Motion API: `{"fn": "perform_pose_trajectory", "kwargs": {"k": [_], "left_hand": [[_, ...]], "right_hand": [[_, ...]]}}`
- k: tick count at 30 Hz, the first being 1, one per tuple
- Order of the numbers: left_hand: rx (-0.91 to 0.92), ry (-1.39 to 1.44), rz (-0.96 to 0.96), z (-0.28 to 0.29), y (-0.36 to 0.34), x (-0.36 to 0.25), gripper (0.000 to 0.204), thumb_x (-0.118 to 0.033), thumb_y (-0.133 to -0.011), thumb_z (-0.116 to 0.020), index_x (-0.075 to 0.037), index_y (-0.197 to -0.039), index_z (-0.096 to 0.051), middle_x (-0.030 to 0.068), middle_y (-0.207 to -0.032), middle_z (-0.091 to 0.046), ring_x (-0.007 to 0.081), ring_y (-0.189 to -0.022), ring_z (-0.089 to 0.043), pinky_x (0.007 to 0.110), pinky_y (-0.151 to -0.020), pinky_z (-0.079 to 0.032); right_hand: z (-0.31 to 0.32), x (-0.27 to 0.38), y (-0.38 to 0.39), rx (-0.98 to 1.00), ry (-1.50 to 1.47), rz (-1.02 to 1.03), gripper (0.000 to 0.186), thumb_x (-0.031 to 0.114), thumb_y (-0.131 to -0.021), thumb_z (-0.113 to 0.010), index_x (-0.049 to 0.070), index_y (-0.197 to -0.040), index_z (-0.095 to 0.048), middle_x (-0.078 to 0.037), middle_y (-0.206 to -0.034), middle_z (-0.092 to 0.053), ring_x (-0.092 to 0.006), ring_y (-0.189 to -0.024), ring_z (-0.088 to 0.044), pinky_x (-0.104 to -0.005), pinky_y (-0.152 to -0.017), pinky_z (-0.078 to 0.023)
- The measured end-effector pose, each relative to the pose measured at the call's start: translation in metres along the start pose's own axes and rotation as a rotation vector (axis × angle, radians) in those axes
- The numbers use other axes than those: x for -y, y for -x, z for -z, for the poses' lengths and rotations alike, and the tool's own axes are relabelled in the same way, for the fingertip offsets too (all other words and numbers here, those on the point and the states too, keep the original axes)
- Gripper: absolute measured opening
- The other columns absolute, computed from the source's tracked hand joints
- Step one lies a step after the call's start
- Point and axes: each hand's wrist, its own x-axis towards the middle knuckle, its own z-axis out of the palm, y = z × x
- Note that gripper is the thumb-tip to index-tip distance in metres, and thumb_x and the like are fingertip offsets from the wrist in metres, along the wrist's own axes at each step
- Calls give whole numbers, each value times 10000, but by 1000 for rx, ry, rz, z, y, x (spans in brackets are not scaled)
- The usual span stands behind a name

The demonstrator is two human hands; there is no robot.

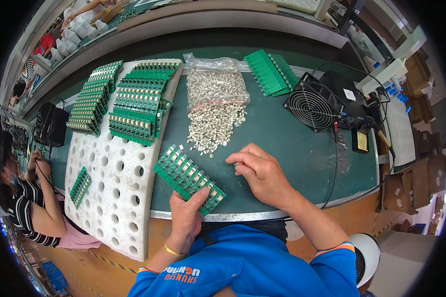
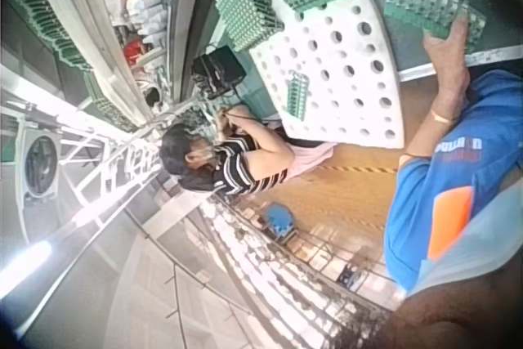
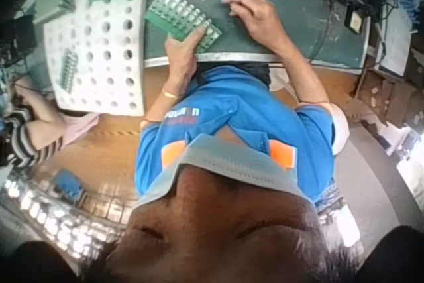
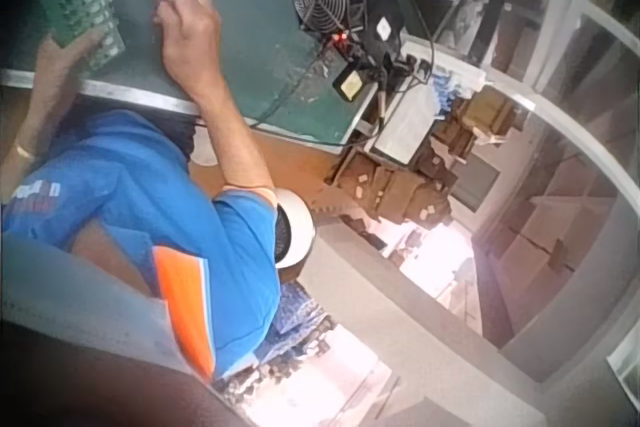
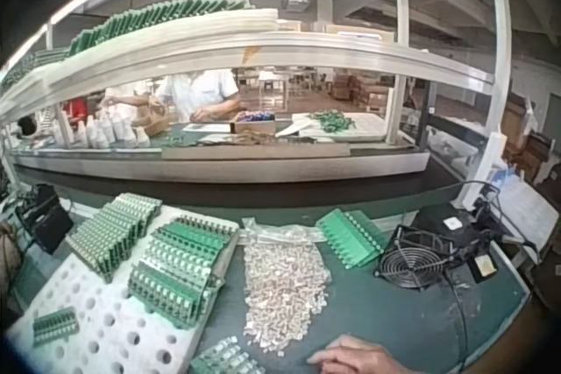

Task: The person solders small components onto a green circuit board at a workbench. This is done using a soldering iron and solder wire.

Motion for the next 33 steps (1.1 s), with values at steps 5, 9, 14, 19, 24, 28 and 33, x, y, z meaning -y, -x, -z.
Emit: {"fn": "perform_pose_trajectory", "kwargs": {"k": [5,9,14,19,24,28,33], "left_hand": [[4,9,9,-1,0,0,287,44,-802,-687,-17,-1065,-589,60,-966,-661,121,-844,-637,280,-758,-537],[-2,6,2,-1,1,2,288,46,-801,-687,-17,-1064,-589,60,-967,-661,122,-844,-637,279,-758,-536],[-5,26,-7,-3,0,1,285,48,-800,-687,-16,-1060,-589,66,-974,-662,125,-843,-639,278,-759,-536],[-8,21,-39,-2,0,0,269,52,-799,-687,-14,-1043,-597,66,-960,-666,123,-833,-642,268,-753,-533],[-3,5,-43,-6,3,0,245,58,-804,-677,-16,-1025,-603,63,-944,-670,116,-816,-640,259,-747,-528],[4,-16,-65,-4,1,2,246,46,-804,-684,-14,-1028,-603,64,-943,-670,112,-806,-636,253,-740,-523],[6,-74,-86,-3,3,4,244,30,-802,-694,-11,-1025,-604,59,-933,-670,103,-792,-629,244,-723,-514]], "right_hand": [[-7,-5,6,22,-117,-117,170,-75,-853,-528,-16,-972,-634,-101,-890,-574,-184,-765,-631,-286,-667,-511],[-4,-8,9,23,-115,-158,126,-44,-848,-564,-10,-934,-649,-95,-841,-584,-177,-718,-640,-275,-643,-507],[-4,-5,10,47,-212,-280,82,-1,-844,-612,-12,-913,-656,-71,-820,-614,-139,-717,-644,-243,-657,-502],[-5,4,10,147,-670,-562,92,34,-870,-629,-22,-938,-657,-43,-872,-651,-105,-772,-631,-228,-727,-504],[-9,-4,14,186,-894,-635,125,73,-849,-670,1,-949,-650,-39,-858,-654,-101,-782,-614,-230,-745,-495],[-13,-8,11,219,-907,-677,158,112,-818,-713,13,-924,-650,-33,-841,-649,-91,-734,-589,-221,-710,-485],[-10,-10,6,276,-856,-704,163,127,-804,-726,20,-906,-657,-24,-821,-647,-87,-713,-583,-220,-668,-481]]}}
